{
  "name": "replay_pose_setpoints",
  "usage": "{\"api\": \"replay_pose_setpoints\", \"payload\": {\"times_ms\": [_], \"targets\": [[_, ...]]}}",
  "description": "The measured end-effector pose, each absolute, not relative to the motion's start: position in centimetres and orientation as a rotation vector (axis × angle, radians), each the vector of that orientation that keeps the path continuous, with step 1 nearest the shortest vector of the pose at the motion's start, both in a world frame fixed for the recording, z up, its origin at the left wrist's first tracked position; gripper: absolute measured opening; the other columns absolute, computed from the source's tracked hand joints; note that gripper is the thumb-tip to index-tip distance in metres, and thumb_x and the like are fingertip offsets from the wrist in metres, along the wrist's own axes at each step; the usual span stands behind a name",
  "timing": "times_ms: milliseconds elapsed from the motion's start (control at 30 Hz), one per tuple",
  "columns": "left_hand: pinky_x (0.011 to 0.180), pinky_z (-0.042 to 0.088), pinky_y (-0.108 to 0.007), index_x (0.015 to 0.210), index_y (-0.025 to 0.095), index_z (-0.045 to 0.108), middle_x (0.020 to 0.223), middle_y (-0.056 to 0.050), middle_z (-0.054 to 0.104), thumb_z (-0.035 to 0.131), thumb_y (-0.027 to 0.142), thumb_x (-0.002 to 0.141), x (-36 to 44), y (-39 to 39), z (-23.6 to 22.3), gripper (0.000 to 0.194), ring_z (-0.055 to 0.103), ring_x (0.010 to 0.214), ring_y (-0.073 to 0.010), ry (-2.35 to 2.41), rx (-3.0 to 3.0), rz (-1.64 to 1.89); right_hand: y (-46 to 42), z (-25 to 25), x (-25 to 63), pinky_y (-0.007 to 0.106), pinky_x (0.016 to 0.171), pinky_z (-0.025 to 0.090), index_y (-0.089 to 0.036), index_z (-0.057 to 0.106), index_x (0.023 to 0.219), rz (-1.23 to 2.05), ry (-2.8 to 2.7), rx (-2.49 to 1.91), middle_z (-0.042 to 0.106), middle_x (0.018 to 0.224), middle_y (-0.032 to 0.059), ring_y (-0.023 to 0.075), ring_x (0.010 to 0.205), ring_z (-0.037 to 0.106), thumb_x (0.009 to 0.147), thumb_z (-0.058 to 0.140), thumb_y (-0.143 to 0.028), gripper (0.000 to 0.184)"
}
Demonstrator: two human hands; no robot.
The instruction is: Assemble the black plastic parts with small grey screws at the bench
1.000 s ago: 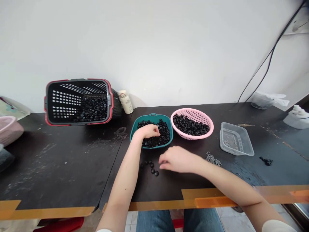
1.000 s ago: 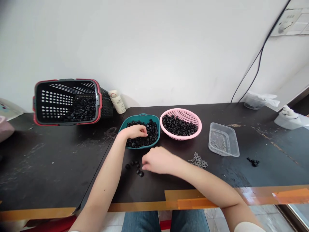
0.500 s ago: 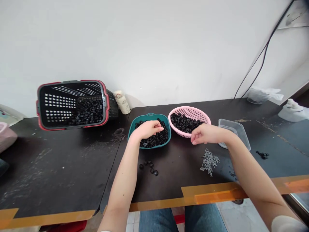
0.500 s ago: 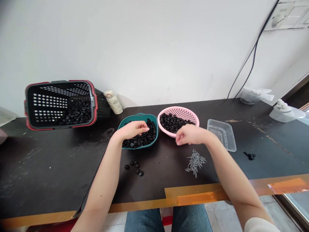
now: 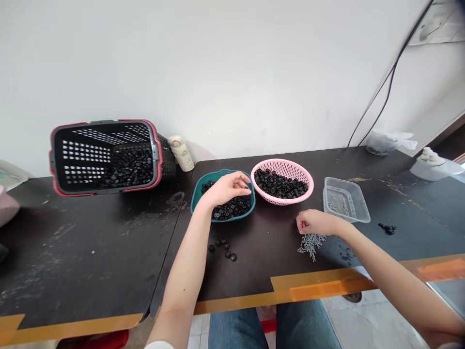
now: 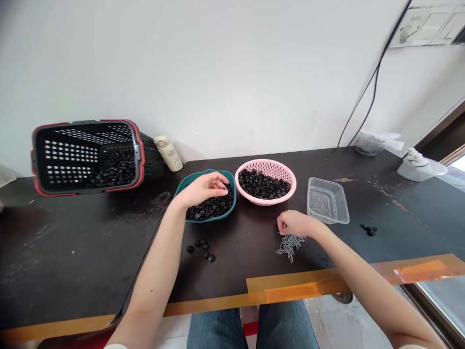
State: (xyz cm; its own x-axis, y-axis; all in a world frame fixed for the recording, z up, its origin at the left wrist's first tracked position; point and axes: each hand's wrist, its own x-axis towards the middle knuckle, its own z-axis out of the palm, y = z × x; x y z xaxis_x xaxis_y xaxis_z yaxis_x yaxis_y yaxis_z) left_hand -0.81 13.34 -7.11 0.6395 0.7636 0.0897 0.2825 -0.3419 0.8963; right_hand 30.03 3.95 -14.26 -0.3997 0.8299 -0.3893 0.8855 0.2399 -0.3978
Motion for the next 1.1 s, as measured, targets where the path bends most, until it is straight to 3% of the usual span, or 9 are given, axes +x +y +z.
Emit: {"api": "replay_pose_setpoints", "payload": {"times_ms": [133,233,333,433,533,600,767,900,1100], "targets": [[0.075,0.050,-0.026,0.091,0.014,0.064,0.088,-0.007,0.070,0.077,0.030,0.070,0.4,11.6,-5.7,0.029,0.065,0.078,-0.0135,0.490,1.633,0.785,3.0,-10.7,28.8,0.025,0.057,0.041,-0.017,0.058,0.079,-1.114,2.563,1.654,0.061,0.066,0.0001,0.0142,0.061,0.055,0.084,0.054,-0.023,0.008],[0.065,0.051,-0.022,0.085,0.013,0.067,0.079,-0.006,0.070,0.075,0.039,0.073,1.1,10.6,-5.3,0.029,0.063,0.064,-0.0107,0.340,1.498,0.849,2.2,-6.8,27.4,0.025,0.059,0.045,-0.019,0.058,0.093,-1.334,2.724,1.711,0.062,0.077,0.0004,0.0136,0.066,0.057,0.088,0.054,-0.032,0.014],[0.058,0.051,-0.020,0.081,0.012,0.067,0.067,-0.004,0.068,0.069,0.049,0.075,1.7,9.8,-5.2,0.037,0.060,0.054,-0.0088,0.248,1.450,0.879,1.4,-3.2,25.7,0.026,0.065,0.048,-0.021,0.064,0.094,-1.246,2.993,1.815,0.065,0.083,0.0018,0.0144,0.072,0.059,0.086,0.060,-0.034,0.015],[0.058,0.053,-0.020,0.083,0.013,0.064,0.069,-0.003,0.067,0.071,0.046,0.076,2.1,9.0,-4.9,0.034,0.062,0.056,-0.0091,0.223,1.417,0.919,0.5,-0.9,23.9,0.026,0.066,0.051,-0.023,0.068,0.089,-1.166,3.328,1.912,0.067,0.086,0.0029,0.0155,0.076,0.062,0.086,0.063,-0.030,0.009],[0.056,0.054,-0.020,0.086,0.016,0.058,0.074,-0.001,0.069,0.077,0.034,0.071,2.3,8.2,-4.3,0.030,0.064,0.056,-0.0100,0.211,1.400,0.975,-0.3,-0.1,22.3,0.026,0.066,0.053,-0.025,0.070,0.090,-1.097,3.619,1.904,0.067,0.086,0.0025,0.0162,0.079,0.064,0.084,0.065,-0.023,0.008],[0.050,0.051,-0.018,0.088,0.017,0.057,0.067,0.001,0.067,0.079,0.029,0.069,2.2,7.7,-3.9,0.031,0.061,0.049,-0.0089,0.209,1.442,1.026,-0.5,-0.1,21.3,0.026,0.068,0.055,-0.026,0.071,0.090,-1.098,3.719,1.931,0.068,0.086,0.0021,0.0162,0.080,0.065,0.083,0.066,-0.019,0.010],[0.045,0.046,-0.018,0.084,0.017,0.067,0.060,0.001,0.061,0.082,0.030,0.065,1.6,6.5,-3.2,0.028,0.059,0.046,-0.0096,0.355,1.638,1.163,-0.6,-0.9,19.8,0.027,0.067,0.059,-0.022,0.065,0.086,-1.250,3.724,2.062,0.070,0.083,0.0017,0.0165,0.075,0.069,0.078,0.072,-0.017,0.012],[0.047,0.045,-0.022,0.074,0.018,0.070,0.059,0.001,0.061,0.085,0.037,0.057,1.4,5.3,-2.4,0.029,0.057,0.049,-0.0112,0.531,1.895,1.282,-1.0,-1.4,19.4,0.028,0.064,0.060,-0.022,0.059,0.081,-1.077,3.809,2.048,0.071,0.082,0.0024,0.0182,0.076,0.070,0.077,0.072,-0.018,0.014],[0.052,0.046,-0.020,0.078,0.020,0.071,0.062,0.000,0.067,0.080,0.040,0.065,1.3,4.5,-1.7,0.026,0.059,0.052,-0.0112,0.640,2.268,1.303,-1.3,-1.5,19.6,0.030,0.064,0.059,-0.024,0.055,0.077,-0.550,3.848,1.946,0.071,0.082,0.0021,0.0196,0.078,0.070,0.081,0.066,-0.016,0.013]]}}
